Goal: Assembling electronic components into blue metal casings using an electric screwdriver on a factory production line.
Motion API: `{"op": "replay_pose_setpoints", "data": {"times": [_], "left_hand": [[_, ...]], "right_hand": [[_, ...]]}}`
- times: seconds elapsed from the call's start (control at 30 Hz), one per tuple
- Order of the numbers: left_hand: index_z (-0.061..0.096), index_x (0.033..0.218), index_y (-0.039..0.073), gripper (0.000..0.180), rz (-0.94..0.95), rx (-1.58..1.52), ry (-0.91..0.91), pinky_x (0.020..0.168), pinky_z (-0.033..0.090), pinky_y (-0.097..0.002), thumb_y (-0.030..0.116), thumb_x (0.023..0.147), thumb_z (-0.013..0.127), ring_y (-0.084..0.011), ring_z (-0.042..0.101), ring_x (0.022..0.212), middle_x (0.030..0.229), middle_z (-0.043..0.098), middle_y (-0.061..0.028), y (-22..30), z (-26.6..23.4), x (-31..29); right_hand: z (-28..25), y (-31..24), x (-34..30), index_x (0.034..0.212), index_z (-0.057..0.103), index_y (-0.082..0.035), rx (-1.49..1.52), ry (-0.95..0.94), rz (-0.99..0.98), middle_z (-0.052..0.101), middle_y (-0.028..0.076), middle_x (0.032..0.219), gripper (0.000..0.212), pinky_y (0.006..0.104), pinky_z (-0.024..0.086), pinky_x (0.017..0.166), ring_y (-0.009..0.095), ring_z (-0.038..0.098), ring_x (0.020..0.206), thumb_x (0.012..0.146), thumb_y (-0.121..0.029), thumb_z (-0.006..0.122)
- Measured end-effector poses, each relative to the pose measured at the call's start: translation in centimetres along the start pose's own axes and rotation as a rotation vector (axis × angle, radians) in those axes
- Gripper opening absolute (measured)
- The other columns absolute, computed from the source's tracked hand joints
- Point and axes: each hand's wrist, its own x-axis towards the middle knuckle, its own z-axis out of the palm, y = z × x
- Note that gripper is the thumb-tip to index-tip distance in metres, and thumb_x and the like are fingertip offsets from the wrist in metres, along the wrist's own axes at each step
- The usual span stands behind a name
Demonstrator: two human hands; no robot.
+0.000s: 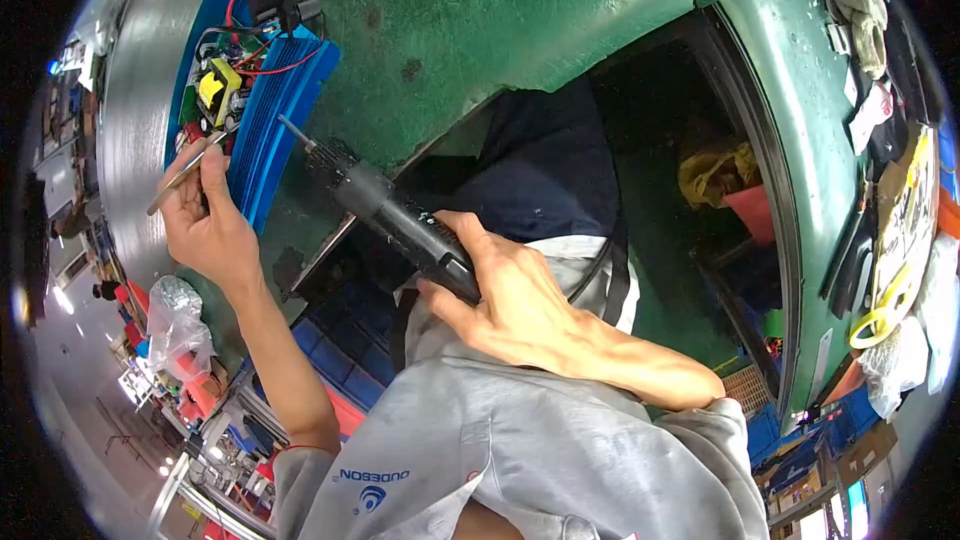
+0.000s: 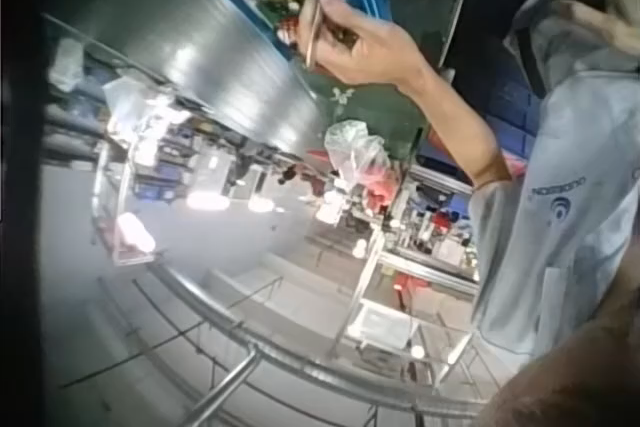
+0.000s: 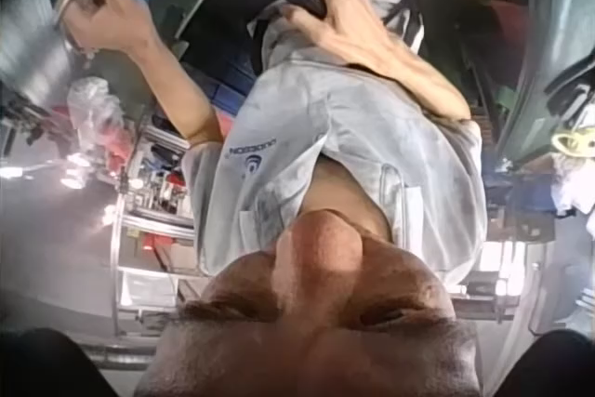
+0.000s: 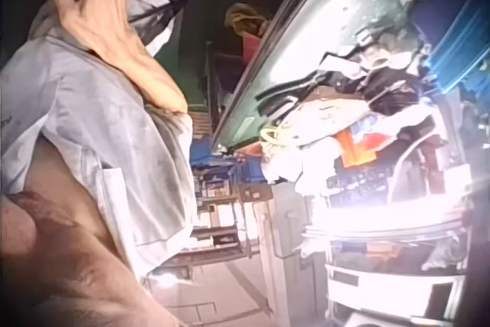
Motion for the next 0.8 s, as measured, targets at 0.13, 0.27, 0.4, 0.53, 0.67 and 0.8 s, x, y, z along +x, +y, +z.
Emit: {"op": "replay_pose_setpoints", "data": {"times": [0.13, 0.27, 0.4, 0.53, 0.67, 0.8], "left_hand": [[0.063, 0.108, -0.006, 0.016, -0.004, 0.013, 0.005, 0.082, 0.057, -0.0275, 0.002, 0.095, 0.068, -0.0168, 0.069, 0.089, 0.102, 0.071, -0.0135, -0.1, 0.0, -0.2], [0.063, 0.108, -0.005, 0.016, -0.017, 0.052, -0.01, 0.083, 0.057, -0.0278, 0.003, 0.095, 0.068, -0.0172, 0.069, 0.091, 0.103, 0.07, -0.0136, -0.1, 0.2, 0.2], [0.063, 0.108, -0.005, 0.016, -0.001, 0.047, -0.012, 0.083, 0.057, -0.0279, 0.003, 0.095, 0.068, -0.0177, 0.069, 0.092, 0.103, 0.07, -0.0134, -0.3, 0.5, 0.8], [0.064, 0.107, -0.003, 0.014, -0.039, 0.057, 0.02, 0.082, 0.056, -0.0283, 0.002, 0.095, 0.067, -0.017, 0.068, 0.091, 0.103, 0.07, -0.0116, 0.7, -0.1, 1.1], [0.066, 0.096, 0.0, 0.01, 0.16, 0.207, -0.042, 0.08, 0.054, -0.0321, -0.004, 0.088, 0.069, -0.023, 0.069, 0.084, 0.092, 0.071, -0.0124, -0.3, -0.7, 0.2], [0.066, 0.098, 0.002, 0.022, 0.149, -0.049, -0.078, 0.072, 0.055, -0.0314, -0.009, 0.081, 0.075, -0.0253, 0.07, 0.08, 0.091, 0.073, -0.0124, 0.4, -0.7, 0.6]], "right_hand": [[0.1, 0.3, 0.3, 0.136, 0.044, 0.002, -0.024, 0.013, -0.055, 0.067, 0.02, 0.091, 0.059, 0.037, 0.053, 0.071, 0.028, 0.069, 0.079, 0.088, -0.017, 0.073], [0.1, 0.2, 1.1, 0.135, 0.046, 0.002, 0.007, 0.04, -0.131, 0.066, 0.02, 0.09, 0.058, 0.0378, 0.053, 0.071, 0.029, 0.069, 0.078, 0.087, -0.017, 0.073], [-0.7, -1.0, 1.7, 0.134, 0.049, 0.002, -0.005, -0.006, -0.015, 0.066, 0.017, 0.087, 0.05, 0.0375, 0.051, 0.072, 0.025, 0.067, 0.078, 0.095, -0.024, 0.065], [-1.4, -0.6, 1.7, 0.113, 0.061, -0.004, 0.432, -0.152, 0.085, 0.064, 0.002, 0.08, 0.063, 0.0292, 0.044, 0.073, 0.011, 0.055, 0.076, 0.107, -0.056, 0.026], [-0.7, 1.6, 2.3, 0.114, 0.064, -0.005, 0.589, -0.297, 0.227, 0.066, 0.003, 0.078, 0.075, 0.0262, 0.044, 0.065, 0.01, 0.057, 0.07, 0.101, -0.069, 0.026], [-1.1, 1.0, 1.8, 0.134, 0.057, 0.001, 0.646, -0.353, 0.333, 0.066, 0.007, 0.079, 0.085, 0.0264, 0.044, 0.065, 0.012, 0.057, 0.07, 0.101, -0.069, 0.022]]}}
